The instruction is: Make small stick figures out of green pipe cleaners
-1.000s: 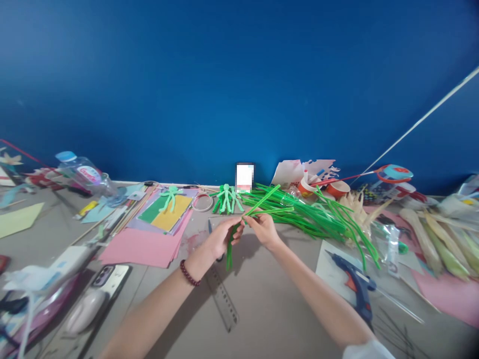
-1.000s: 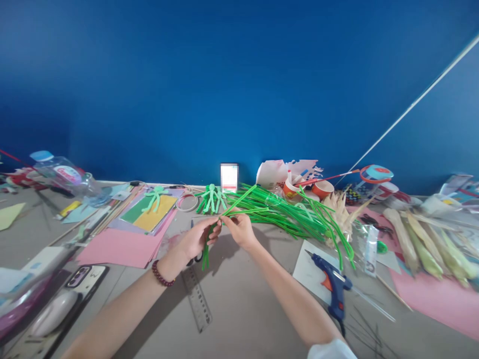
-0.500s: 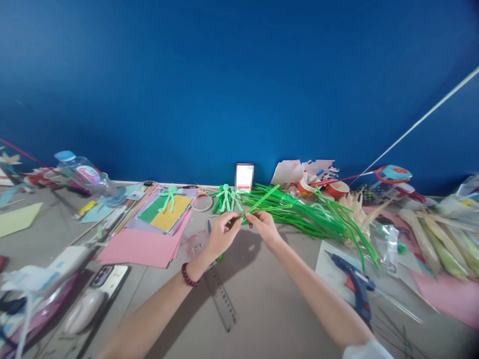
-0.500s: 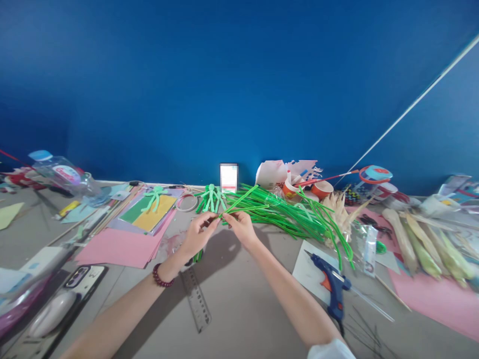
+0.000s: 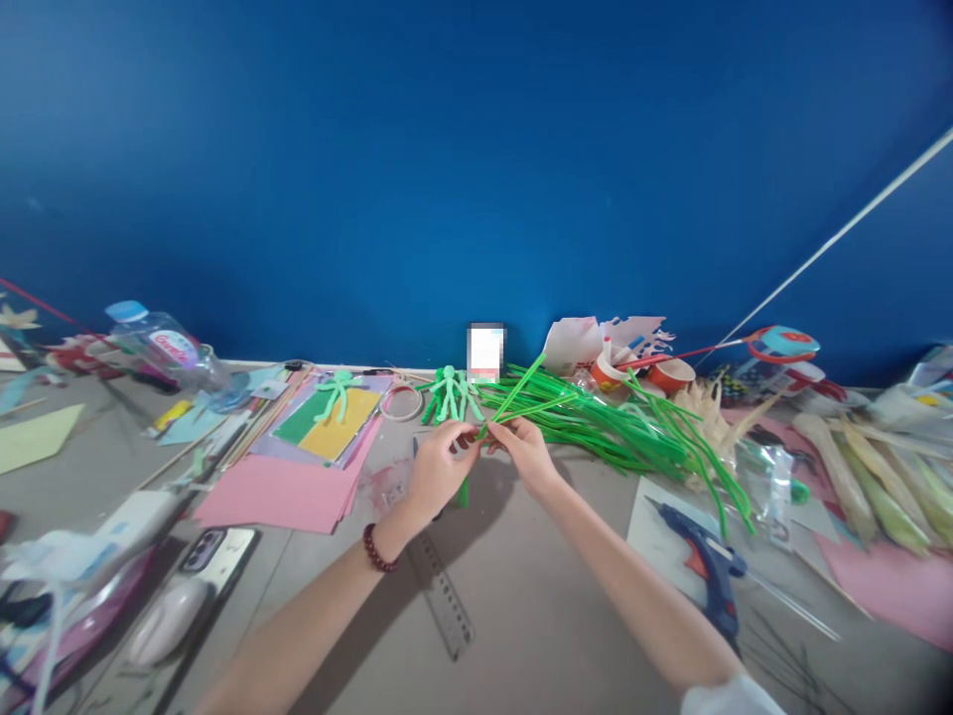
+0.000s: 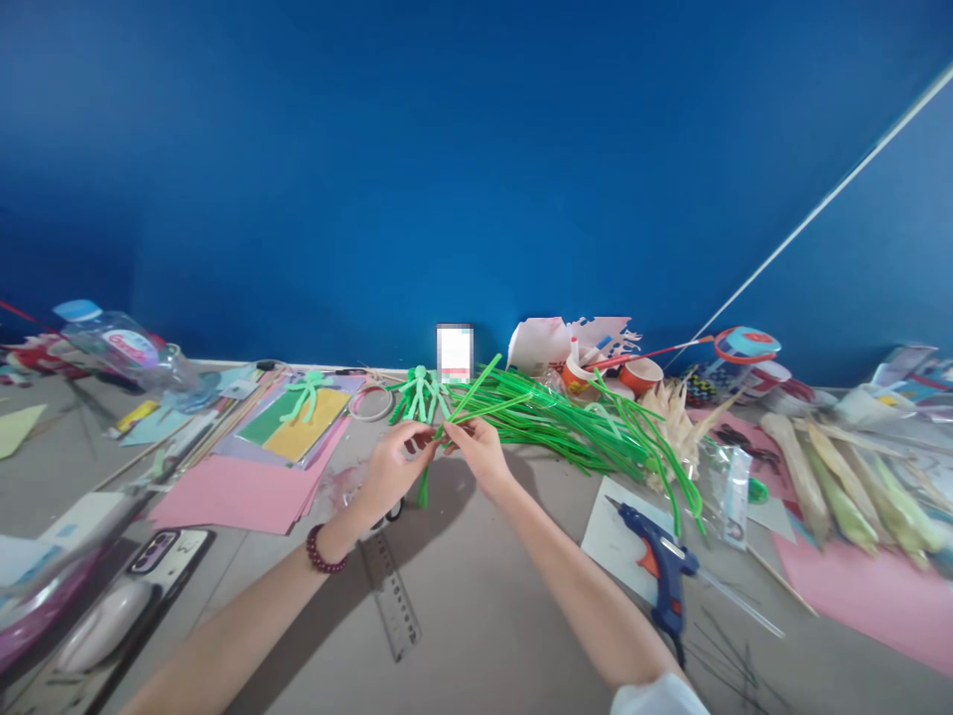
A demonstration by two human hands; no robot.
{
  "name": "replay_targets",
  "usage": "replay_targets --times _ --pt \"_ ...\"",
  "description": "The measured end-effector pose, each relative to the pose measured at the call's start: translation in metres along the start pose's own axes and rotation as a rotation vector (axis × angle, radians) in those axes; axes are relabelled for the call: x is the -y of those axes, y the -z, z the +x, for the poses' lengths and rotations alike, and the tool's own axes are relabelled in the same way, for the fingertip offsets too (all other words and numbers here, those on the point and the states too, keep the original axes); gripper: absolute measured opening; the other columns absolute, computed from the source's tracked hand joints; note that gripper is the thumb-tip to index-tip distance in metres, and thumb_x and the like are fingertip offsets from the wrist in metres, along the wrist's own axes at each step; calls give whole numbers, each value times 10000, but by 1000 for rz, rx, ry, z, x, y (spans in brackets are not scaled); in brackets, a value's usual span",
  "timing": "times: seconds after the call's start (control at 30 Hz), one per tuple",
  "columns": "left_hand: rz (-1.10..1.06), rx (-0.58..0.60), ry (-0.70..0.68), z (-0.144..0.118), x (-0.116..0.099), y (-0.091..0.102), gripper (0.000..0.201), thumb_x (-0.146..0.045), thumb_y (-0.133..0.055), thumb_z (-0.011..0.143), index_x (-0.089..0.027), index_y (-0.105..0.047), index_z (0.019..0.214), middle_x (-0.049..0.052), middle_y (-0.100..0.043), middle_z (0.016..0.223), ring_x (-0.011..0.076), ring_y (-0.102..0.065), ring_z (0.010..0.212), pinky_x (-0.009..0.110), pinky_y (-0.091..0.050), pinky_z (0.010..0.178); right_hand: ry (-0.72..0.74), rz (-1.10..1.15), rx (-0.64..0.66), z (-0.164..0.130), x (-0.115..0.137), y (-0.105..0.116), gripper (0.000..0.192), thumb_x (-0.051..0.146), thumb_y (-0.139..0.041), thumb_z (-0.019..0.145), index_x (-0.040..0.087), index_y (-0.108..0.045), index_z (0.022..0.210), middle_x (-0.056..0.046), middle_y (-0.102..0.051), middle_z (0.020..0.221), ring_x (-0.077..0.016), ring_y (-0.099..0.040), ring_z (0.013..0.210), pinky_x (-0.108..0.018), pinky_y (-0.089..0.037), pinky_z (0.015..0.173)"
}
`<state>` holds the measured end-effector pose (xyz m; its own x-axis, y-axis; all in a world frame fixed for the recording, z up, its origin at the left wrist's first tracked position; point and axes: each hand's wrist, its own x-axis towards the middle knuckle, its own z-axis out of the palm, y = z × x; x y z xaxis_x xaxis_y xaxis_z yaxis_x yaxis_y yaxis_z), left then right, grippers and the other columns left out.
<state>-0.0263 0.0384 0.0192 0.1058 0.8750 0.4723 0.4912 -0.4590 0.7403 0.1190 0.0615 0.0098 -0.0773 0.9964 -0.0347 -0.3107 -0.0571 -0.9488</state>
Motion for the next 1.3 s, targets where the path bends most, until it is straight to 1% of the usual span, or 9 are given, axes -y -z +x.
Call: replay_targets --times 0.17,0.33,0.43,0.5,0.7,0.87,1.0,1.13,1.3 --pt "48 1 4 -1 0 0 94 -197 -513 814 -194 -604 836 20 -638 785 137 -581 731 247 -448 678 10 0 4 -2 0 -4 271 395 -747 617 158 -632 682 -26 -658 616 -147 -603 575 -280 -490 556" --pt "-197 56 187 0 4 -3 118 -268 -486 842 -183 -561 876 21 -630 776 131 -597 693 230 -459 627 33 -28 25 -3 5 -4 268 403 -724 643 149 -642 669 -33 -657 596 -150 -610 557 -286 -501 564" --pt "-269 49 199 1 4 -3 93 -256 -479 840 -182 -529 865 10 -602 754 122 -588 666 219 -458 603 10 13 5 -3 5 -5 273 398 -736 626 152 -635 685 -29 -654 596 -157 -617 560 -288 -503 554" --pt "-160 28 117 0 2 -2 74 -218 -470 835 -189 -535 855 12 -602 767 128 -587 702 231 -461 647 -21 49 -4 -3 5 -5 284 396 -750 601 153 -628 682 -30 -652 603 -161 -619 560 -286 -500 540" --pt "371 -16 -283 -6 0 2 158 -183 -511 807 -187 -577 951 77 -646 945 213 -585 910 335 -430 810 -121 89 -84 -6 7 -7 226 325 -754 553 144 -629 600 -40 -641 609 -138 -580 539 -236 -420 453" --pt "658 0 -501 -9 6 2 218 -123 -470 855 -159 -577 1041 111 -650 1013 234 -588 942 364 -410 823 -198 60 -167 -6 5 -6 203 323 -718 553 145 -620 545 -44 -630 585 -126 -540 531 -225 -332 424" --pt "655 -2 -568 -8 9 6 233 -105 -433 874 -152 -592 1038 121 -662 988 222 -610 920 357 -424 822 -236 63 -182 -9 6 -9 185 316 -703 545 158 -605 533 -37 -631 603 -116 -519 527 -229 -320 443" --pt "653 66 -594 -6 11 11 281 -121 -380 893 -176 -615 1037 113 -678 963 204 -633 895 352 -458 819 -292 87 -198 -13 8 -12 173 303 -701 524 162 -603 543 -23 -624 611 -108 -509 529 -224 -323 455" --pt "668 138 -598 -5 16 14 326 -127 -361 895 -196 -621 1079 109 -689 977 205 -647 898 370 -489 825 -274 86 -209 -13 3 -13 180 308 -700 537 167 -591 557 -28 -630 623 -112 -508 530 -230 -329 456"
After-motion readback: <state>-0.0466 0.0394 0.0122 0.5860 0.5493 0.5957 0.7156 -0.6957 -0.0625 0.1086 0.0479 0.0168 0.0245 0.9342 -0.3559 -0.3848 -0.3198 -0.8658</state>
